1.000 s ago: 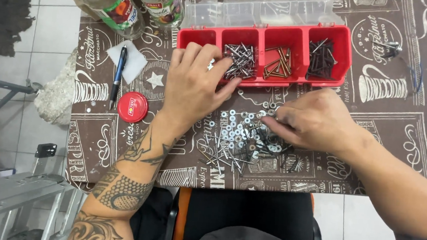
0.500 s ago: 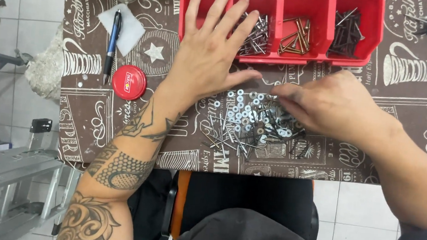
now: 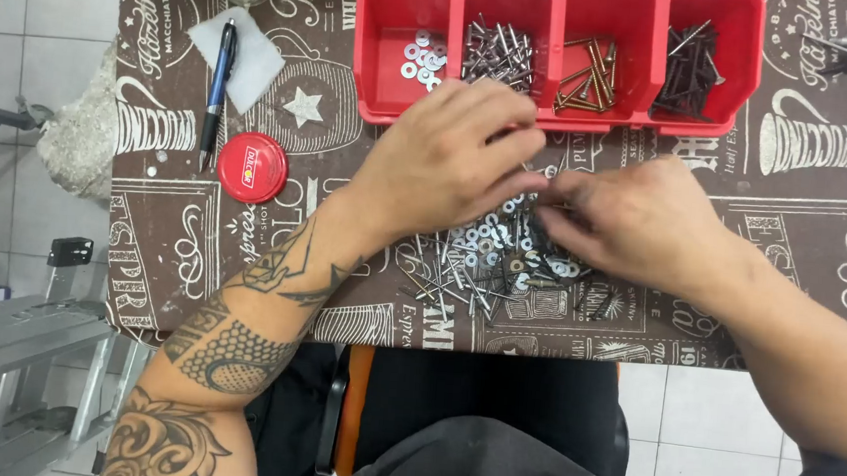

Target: The person sorts screws and washers from a mixed pile on the table into a red compartmentalized organizer. They pick up individual screws and washers, place washers into the leftmost compartment, and distribute screws into the other compartments by type.

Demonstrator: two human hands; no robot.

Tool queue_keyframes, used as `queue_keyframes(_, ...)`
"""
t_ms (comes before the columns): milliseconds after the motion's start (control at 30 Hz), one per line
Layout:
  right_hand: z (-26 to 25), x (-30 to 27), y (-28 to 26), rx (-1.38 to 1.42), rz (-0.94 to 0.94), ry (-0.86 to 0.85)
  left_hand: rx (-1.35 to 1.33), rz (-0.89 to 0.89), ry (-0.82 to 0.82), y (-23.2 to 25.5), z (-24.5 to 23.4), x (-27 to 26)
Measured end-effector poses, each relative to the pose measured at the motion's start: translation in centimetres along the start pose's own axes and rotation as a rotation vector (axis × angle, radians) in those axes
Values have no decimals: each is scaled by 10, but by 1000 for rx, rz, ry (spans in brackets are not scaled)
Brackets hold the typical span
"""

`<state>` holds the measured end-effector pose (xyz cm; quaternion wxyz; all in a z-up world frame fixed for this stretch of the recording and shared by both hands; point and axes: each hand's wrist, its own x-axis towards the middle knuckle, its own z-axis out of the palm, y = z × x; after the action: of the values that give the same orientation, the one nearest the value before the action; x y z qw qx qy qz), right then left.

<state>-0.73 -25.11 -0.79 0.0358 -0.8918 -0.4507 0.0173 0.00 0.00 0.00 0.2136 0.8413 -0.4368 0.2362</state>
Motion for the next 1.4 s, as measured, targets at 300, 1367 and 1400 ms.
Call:
queue_keyframes(300, 8, -10, 19, 54, -29, 358, 38, 109, 32, 8, 2, 1)
queue_keyframes(1367, -14, -1, 27, 271, -43, 356, -63, -150, 71, 17, 16, -5)
queue_keyframes(1400, -7, -4, 32, 94, 29, 421, -80, -172, 52, 17, 16, -5)
